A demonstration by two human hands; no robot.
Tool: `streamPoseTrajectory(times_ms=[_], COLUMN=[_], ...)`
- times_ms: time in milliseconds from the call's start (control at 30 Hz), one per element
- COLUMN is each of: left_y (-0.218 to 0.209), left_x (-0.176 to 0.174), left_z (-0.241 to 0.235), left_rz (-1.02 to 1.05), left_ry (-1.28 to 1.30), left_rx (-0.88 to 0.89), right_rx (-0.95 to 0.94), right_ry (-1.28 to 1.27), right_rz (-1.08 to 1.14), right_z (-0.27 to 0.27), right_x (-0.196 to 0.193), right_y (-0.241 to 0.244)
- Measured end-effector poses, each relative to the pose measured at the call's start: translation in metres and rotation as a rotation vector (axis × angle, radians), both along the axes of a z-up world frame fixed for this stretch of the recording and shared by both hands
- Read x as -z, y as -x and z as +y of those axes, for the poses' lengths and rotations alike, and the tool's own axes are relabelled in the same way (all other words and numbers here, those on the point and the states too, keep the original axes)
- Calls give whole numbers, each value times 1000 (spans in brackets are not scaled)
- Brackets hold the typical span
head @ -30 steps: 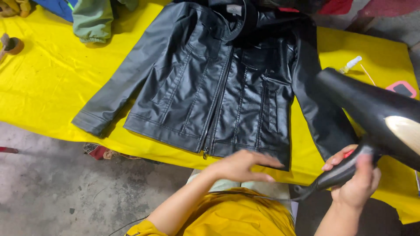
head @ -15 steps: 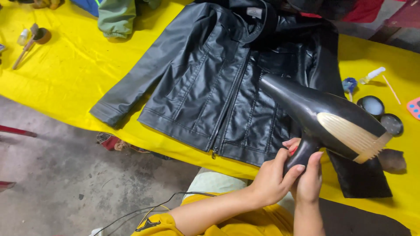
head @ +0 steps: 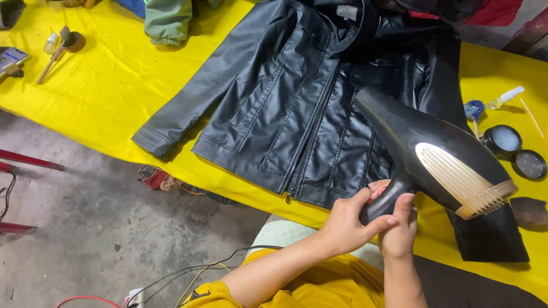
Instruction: The person cleans a black leather jacket laid on a yellow table using a small dark sponge and a hairdryer. They wipe the jacket's body and sleeves with the sponge, then use the hairdryer to dry the surface before continuing to wipe the sleeves.
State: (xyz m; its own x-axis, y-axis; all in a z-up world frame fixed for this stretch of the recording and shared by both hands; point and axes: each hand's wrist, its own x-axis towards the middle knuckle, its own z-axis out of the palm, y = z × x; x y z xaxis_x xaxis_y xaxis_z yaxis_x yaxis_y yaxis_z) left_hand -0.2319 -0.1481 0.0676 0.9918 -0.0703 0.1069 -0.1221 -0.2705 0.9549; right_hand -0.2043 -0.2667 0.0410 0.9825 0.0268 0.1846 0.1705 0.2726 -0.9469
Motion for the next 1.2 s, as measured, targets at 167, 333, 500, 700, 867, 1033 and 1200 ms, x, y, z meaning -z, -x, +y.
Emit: streamPoseTrajectory(times_ms=[167, 333, 500, 700, 867, 1033, 1200], left_y=[1, 3, -3, -9, -1, -15, -33], left_x=[-3, 1, -2, -53, -35, 9, 63], left_z=[1, 0, 22, 175, 353, 492, 559], left_rz=[12, 52, -49, -295, -125, 91, 347], left_ry=[10, 43, -31, -310, -487, -535, -671], left_rx=[40, 54, -28, -366, -770, -922, -964], right_rx=[56, 99, -120, 310, 586, 580, 525], right_ry=[-149, -217, -225, 533, 944, 1109, 1185], right_rz=[51, 48, 225, 8, 60, 184, 231], right_z=[14, 12, -7, -93, -175, -184, -161], right_x=[-19, -15, -9, -2, 28, 22, 4], right_y=[11, 15, 10, -21, -5, 6, -3])
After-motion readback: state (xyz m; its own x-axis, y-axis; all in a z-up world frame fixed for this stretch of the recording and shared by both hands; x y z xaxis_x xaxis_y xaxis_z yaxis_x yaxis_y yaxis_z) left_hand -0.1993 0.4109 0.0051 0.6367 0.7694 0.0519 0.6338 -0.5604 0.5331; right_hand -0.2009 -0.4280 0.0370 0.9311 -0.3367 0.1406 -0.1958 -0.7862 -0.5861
